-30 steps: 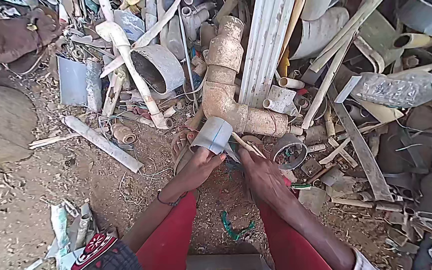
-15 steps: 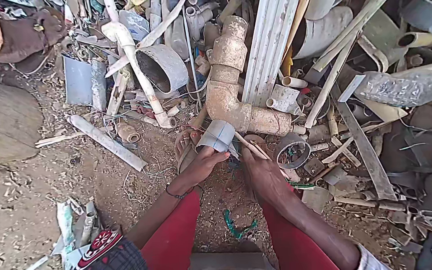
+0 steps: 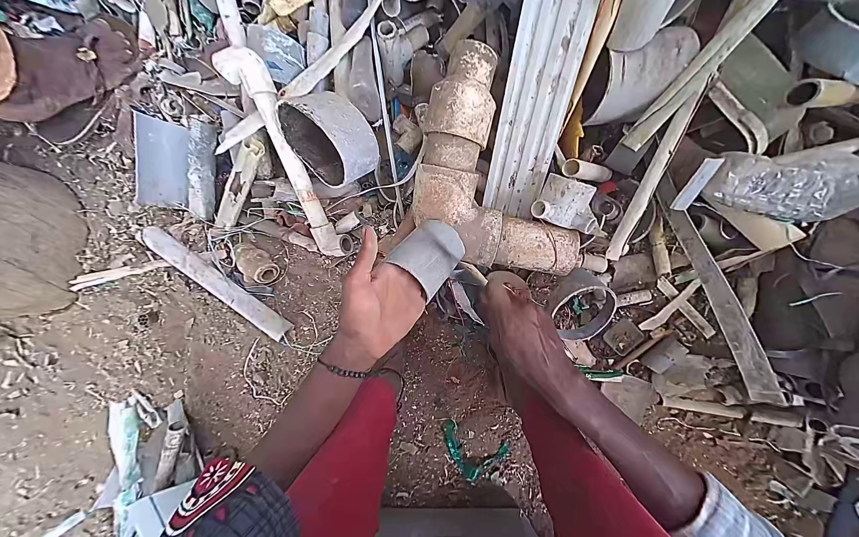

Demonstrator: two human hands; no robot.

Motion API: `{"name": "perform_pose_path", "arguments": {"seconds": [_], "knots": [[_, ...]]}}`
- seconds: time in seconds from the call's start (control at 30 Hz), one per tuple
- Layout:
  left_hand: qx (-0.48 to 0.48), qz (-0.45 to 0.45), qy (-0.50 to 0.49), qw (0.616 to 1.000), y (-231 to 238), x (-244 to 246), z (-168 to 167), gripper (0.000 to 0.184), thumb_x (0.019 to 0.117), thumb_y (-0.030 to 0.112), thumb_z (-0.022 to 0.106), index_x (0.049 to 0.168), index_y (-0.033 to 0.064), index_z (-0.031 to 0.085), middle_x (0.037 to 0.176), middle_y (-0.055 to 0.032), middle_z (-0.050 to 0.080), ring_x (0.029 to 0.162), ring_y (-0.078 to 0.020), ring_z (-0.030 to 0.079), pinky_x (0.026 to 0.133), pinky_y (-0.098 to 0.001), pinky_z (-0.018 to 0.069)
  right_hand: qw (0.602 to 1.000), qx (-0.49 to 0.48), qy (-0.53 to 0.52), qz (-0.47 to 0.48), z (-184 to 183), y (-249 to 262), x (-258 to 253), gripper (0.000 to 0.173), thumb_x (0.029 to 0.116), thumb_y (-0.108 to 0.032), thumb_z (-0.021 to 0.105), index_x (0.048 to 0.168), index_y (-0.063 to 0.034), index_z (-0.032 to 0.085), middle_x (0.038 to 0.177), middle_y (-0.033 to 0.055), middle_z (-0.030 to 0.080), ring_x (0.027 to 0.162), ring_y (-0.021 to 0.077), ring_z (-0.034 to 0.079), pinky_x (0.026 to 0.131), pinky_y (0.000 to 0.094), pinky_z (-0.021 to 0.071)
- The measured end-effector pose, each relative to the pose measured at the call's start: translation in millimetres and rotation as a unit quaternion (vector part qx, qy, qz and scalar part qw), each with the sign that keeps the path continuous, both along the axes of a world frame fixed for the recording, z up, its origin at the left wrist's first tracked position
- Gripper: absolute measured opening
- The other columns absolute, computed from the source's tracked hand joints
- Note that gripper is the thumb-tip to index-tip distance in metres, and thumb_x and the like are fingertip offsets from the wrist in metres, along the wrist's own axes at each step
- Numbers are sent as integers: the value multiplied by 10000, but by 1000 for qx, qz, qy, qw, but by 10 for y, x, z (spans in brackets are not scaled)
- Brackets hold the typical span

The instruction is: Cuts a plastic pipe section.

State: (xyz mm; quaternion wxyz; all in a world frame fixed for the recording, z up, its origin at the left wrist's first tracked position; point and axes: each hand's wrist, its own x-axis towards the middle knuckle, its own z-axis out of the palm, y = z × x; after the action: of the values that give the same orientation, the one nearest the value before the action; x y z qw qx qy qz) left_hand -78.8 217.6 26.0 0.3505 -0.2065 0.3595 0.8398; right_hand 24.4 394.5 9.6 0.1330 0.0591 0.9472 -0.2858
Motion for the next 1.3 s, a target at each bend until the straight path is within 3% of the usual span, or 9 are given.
{"name": "perform_pose_path", "arguments": {"seconds": [0.17, 0.37, 0.47, 0.6, 0.73, 0.87, 1.03, 1.13, 1.3], "knots": [[-12, 4, -17, 1000, 17, -1, 4, 878, 991, 728, 87, 1478, 98, 458, 1428, -110, 583, 1354, -230, 530, 1131, -438, 432, 997, 39, 55, 48, 183, -34, -2, 230, 1019, -149, 524, 1134, -27, 680, 737, 163, 671, 576, 362, 675, 472, 475, 531], [-38, -38, 64, 997, 70, 60, -37, 893, 979, 749, 133, 1516, 96, 421, 1480, -110, 543, 1402, -238, 485, 1167, -462, 392, 997, 74, -13, 21, 170, 193, -143, 223, 1051, -192, 503, 1118, -60, 671, 805, 186, 697, 698, 408, 707, 571, 529, 540], [-34, -72, 106, 991, 115, 72, -42, 917, 941, 800, 221, 1540, 126, 388, 1526, -72, 498, 1442, -212, 429, 1188, -446, 359, 996, 40, 71, 32, 298, 89, 7, 248, 1019, -176, 534, 1144, -67, 719, 708, 151, 671, 559, 365, 667, 460, 496, 513], [-30, -64, 97, 993, 122, 81, -34, 927, 937, 805, 235, 1559, 129, 361, 1548, -66, 476, 1458, -204, 410, 1200, -435, 347, 1000, 28, -10, -10, 123, 165, -105, 300, 1080, -262, 456, 1121, -56, 671, 718, 163, 662, 677, 390, 697, 581, 526, 539], [-45, -71, 100, 991, 136, 72, -10, 882, 964, 770, 209, 1543, 128, 381, 1523, -74, 497, 1439, -214, 432, 1188, -446, 359, 999, -21, 39, 21, 267, -14, 42, 286, 1058, -236, 485, 1143, -51, 686, 651, 121, 628, 563, 341, 661, 483, 475, 524], [-33, -58, 83, 994, 130, 82, -17, 875, 974, 757, 202, 1551, 122, 376, 1541, -74, 482, 1456, -211, 412, 1208, -439, 335, 1000, 2, 8, -25, 48, 122, -57, 305, 1078, -258, 451, 1074, -47, 672, 686, 144, 646, 650, 366, 690, 557, 509, 537], [-24, -54, 111, 992, 119, 88, -49, 838, 969, 743, 328, 1526, 121, 403, 1519, -80, 501, 1441, -220, 430, 1196, -451, 352, 997, -62, 54, 4, 141, 7, 84, 304, 1064, -253, 462, 1097, -41, 678, 626, 91, 607, 546, 301, 648, 479, 458, 521], [-19, -49, 107, 993, 103, 98, -46, 873, 937, 764, 391, 1539, 132, 389, 1527, -70, 497, 1446, -213, 426, 1201, -446, 348, 998, -51, 21, -38, -32, 106, -7, 328, 1074, -269, 448, 1066, -32, 675, 678, 123, 641, 649, 334, 681, 584, 502, 539], [-15, -42, 106, 993, 93, 96, -56, 872, 938, 779, 346, 1491, 113, 450, 1472, -88, 549, 1406, -222, 476, 1174, -455, 385, 992, -120, 49, -3, 47, -9, 82, 352, 1084, -298, 427, 1082, -28, 653, 603, 77, 566, 537, 273, 624, 487, 445, 508]]}}
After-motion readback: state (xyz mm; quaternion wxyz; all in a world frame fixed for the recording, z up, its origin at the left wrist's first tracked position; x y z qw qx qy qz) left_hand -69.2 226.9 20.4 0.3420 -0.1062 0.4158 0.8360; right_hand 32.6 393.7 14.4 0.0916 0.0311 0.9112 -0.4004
